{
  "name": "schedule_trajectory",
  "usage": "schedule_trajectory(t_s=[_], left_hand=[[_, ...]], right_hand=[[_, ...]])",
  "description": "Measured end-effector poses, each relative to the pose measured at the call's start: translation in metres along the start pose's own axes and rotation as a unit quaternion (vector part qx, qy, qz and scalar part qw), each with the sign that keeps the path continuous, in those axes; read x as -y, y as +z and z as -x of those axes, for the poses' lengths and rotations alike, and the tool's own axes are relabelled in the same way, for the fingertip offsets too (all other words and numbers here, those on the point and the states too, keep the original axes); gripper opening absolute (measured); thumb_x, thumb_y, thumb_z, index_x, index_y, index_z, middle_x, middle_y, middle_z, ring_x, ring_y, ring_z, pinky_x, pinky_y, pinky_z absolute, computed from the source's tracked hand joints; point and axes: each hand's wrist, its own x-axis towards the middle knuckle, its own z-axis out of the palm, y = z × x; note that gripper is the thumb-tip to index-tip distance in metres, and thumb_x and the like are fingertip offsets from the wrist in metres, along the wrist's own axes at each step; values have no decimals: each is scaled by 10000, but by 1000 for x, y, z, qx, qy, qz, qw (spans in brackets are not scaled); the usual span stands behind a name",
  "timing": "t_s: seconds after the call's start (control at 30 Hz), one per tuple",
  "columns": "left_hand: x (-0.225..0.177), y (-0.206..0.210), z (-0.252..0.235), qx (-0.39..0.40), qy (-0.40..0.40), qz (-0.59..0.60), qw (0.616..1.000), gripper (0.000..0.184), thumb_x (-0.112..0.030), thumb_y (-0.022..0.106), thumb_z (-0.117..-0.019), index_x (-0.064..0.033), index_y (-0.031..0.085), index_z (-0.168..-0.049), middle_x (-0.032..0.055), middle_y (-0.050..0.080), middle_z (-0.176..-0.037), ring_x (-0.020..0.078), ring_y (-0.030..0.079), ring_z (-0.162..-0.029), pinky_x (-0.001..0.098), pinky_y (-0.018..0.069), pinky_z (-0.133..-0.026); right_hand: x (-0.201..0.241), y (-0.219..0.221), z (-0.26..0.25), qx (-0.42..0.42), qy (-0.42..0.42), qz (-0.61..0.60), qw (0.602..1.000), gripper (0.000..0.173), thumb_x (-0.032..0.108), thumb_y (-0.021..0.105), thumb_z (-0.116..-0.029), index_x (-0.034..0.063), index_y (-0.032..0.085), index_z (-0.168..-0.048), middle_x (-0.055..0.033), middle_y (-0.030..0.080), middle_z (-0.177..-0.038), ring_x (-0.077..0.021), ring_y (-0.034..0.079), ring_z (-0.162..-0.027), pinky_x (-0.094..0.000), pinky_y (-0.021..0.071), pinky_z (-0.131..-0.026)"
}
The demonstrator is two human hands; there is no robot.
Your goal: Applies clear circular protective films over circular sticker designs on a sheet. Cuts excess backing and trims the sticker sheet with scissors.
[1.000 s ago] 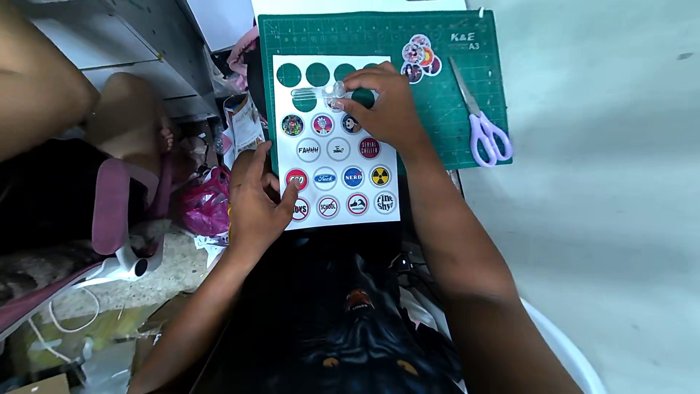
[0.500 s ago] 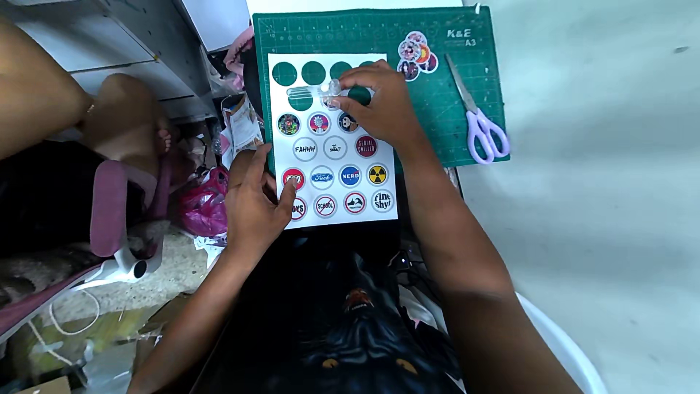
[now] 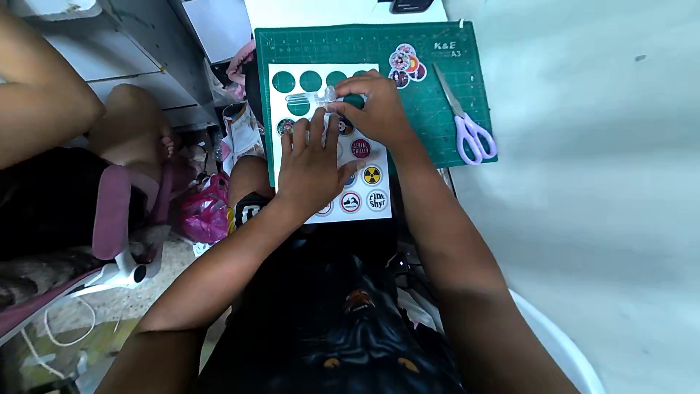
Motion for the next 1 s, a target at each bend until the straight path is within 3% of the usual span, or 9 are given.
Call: schedule_trajectory(t_s=[0.1,0.2,0.3,0.47,0.57,0.63,0.73,0.83,1.0], left_hand=[[-1,8,-13,-3,-16,-19,1000,949,-792,225,-971,-84,372,-1587,163,365,-1613,405,443,-1326,579,376,-1012],[-3,6,-16,2,-25,-31,999,960,-810,189,-960,-85,461,-1527,143,416,-1583,392,469,-1285,576,372,-982],[-3,1,-17,20,-29,-41,999,944,-794,173,-971,-95,448,-1544,124,436,-1580,384,474,-1275,573,368,-969],[-4,7,-15,27,-29,-59,997,943,-781,178,-979,-91,366,-1593,122,370,-1629,392,454,-1316,602,345,-1009],[-5,16,-12,13,-27,-68,997,956,-773,173,-983,-70,308,-1618,132,310,-1670,392,446,-1340,597,347,-1010],[-5,18,-10,5,-27,-63,998,945,-769,175,-987,-78,315,-1617,132,308,-1670,388,451,-1332,583,351,-1007],[-2,17,-6,-4,-26,-37,999,894,-742,227,-1002,-96,342,-1610,119,305,-1664,387,443,-1312,571,361,-1002],[-1,17,-2,-4,-23,-25,999,901,-729,255,-1006,-79,282,-1630,118,261,-1692,391,416,-1363,583,346,-1043],[-3,17,1,3,-28,-33,999,937,-743,260,-998,-55,240,-1635,120,219,-1709,376,370,-1436,575,325,-1082]], right_hand=[[-1,1,1,-3,-4,7,1000,197,294,694,-983,150,809,-1053,12,761,-1171,-196,646,-1174,-418,479,-1044],[-1,1,2,6,3,10,1000,227,155,590,-1011,136,801,-1094,10,750,-1214,-199,631,-1204,-405,467,-1064],[1,-3,1,19,22,-3,1000,273,96,541,-1007,124,793,-1108,3,745,-1218,-193,623,-1216,-391,469,-1072],[1,-18,-8,38,46,-64,996,228,181,615,-1003,133,760,-1173,-30,743,-1116,-127,679,-972,-343,568,-879],[7,-28,-11,104,55,15,993,264,243,711,-949,180,767,-1199,-16,717,-1252,-210,624,-1193,-455,496,-1036],[4,-26,-10,119,41,32,992,289,247,757,-916,166,769,-1194,-34,691,-1304,-233,595,-1262,-475,455,-1096],[-3,-18,-6,95,22,25,995,322,298,772,-904,176,772,-1202,-40,676,-1317,-247,593,-1231,-481,456,-1069],[-5,-14,-3,82,28,26,996,365,377,772,-898,225,767,-1230,-4,660,-1326,-247,579,-1200,-528,434,-1026],[-6,-14,-3,79,33,34,996,375,418,766,-901,252,766,-1237,19,657,-1322,-226,575,-1190,-497,439,-1021]])
